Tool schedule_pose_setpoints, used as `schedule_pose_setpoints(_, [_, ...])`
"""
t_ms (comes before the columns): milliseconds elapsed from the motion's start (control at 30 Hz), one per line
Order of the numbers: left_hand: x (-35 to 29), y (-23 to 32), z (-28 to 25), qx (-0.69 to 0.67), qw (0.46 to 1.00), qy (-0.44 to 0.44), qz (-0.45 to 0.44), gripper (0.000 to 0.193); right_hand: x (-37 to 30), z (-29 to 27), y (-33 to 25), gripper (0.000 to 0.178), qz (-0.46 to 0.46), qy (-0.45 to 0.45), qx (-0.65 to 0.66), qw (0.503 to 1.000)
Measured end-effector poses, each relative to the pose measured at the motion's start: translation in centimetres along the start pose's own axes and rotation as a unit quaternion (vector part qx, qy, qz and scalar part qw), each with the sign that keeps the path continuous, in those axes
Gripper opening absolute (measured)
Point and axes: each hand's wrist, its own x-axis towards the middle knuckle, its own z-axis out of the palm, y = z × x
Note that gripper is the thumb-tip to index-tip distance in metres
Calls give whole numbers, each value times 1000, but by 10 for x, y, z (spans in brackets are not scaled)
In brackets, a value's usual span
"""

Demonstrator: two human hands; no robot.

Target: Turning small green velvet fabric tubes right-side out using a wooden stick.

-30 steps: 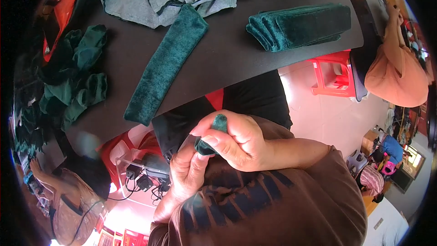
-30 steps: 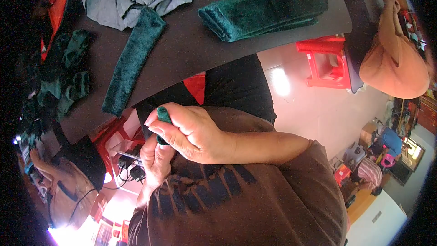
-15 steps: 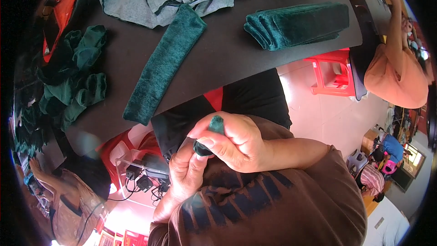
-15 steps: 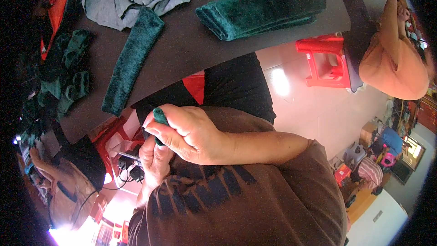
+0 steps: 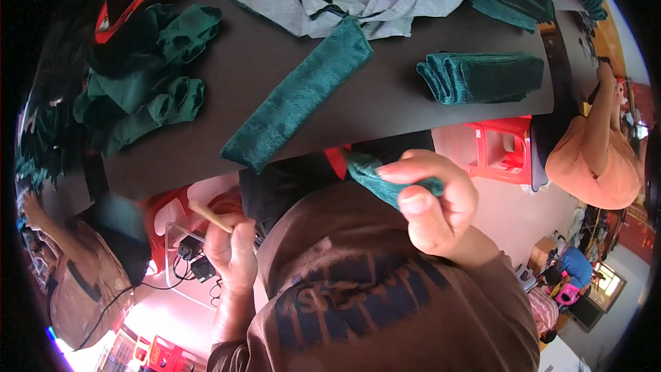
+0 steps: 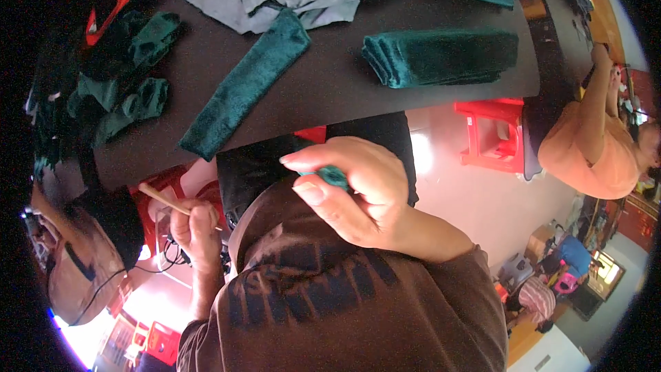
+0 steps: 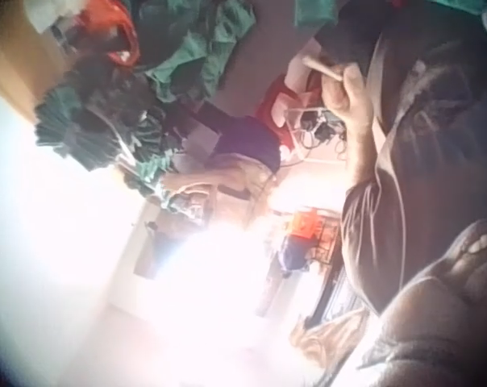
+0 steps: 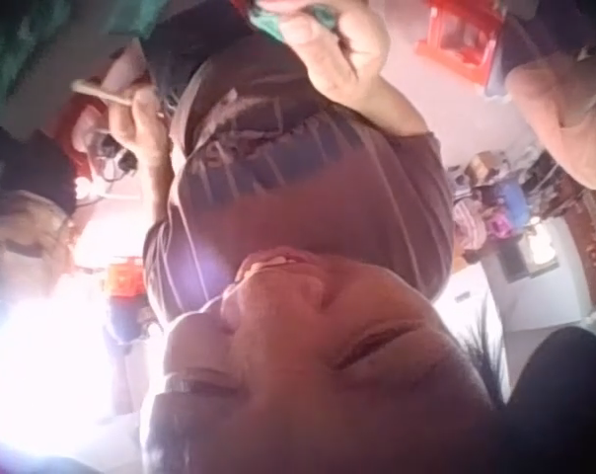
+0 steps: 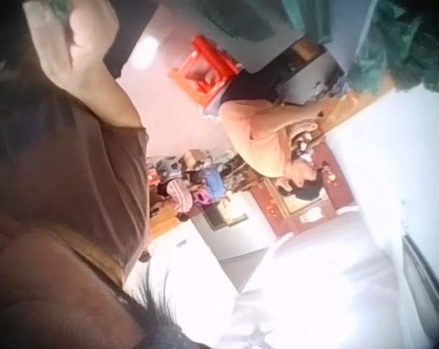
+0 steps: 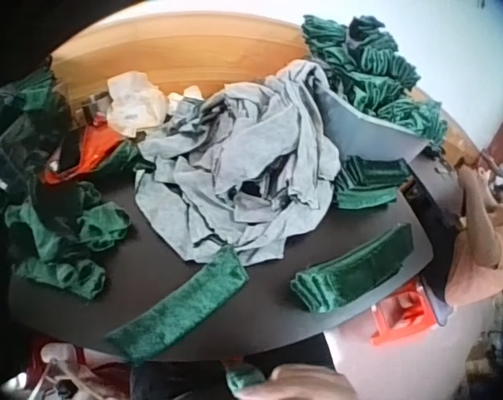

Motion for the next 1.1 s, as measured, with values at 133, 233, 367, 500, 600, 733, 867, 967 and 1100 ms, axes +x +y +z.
schedule_pose_setpoints(133, [10,33,31,-128,980,-96,116,32,10,24,-8,18,26,-102,84,991])
schedule_pose_setpoints(233, [35,64,55,-73,945,-224,228,45,18,33,-15,19,-27,-190,98,976])
schedule_pose_setpoints(367, [32,49,41,61,946,-298,114,22,18,23,-32,23,132,-105,137,976])
schedule_pose_setpoints(500, [23,54,30,-8,962,-267,-50,13,22,17,-23,17,122,12,157,980])
schedule_pose_setpoints(600, [18,48,15,-107,960,-220,-133,15,34,18,-21,19,158,56,161,973])
schedule_pose_setpoints(733, [21,54,14,-212,960,-161,-83,17,42,20,-17,21,134,85,132,979])
schedule_pose_setpoints(867, [20,57,12,-245,960,-128,-40,20,46,15,-11,21,101,88,51,990])
schedule_pose_setpoints(967, [21,56,14,-269,956,-104,-45,22,57,19,-13,22,107,72,15,992])
schedule_pose_setpoints(1100, [26,56,16,-228,969,-95,-19,20,71,15,1,25,37,110,-56,992])
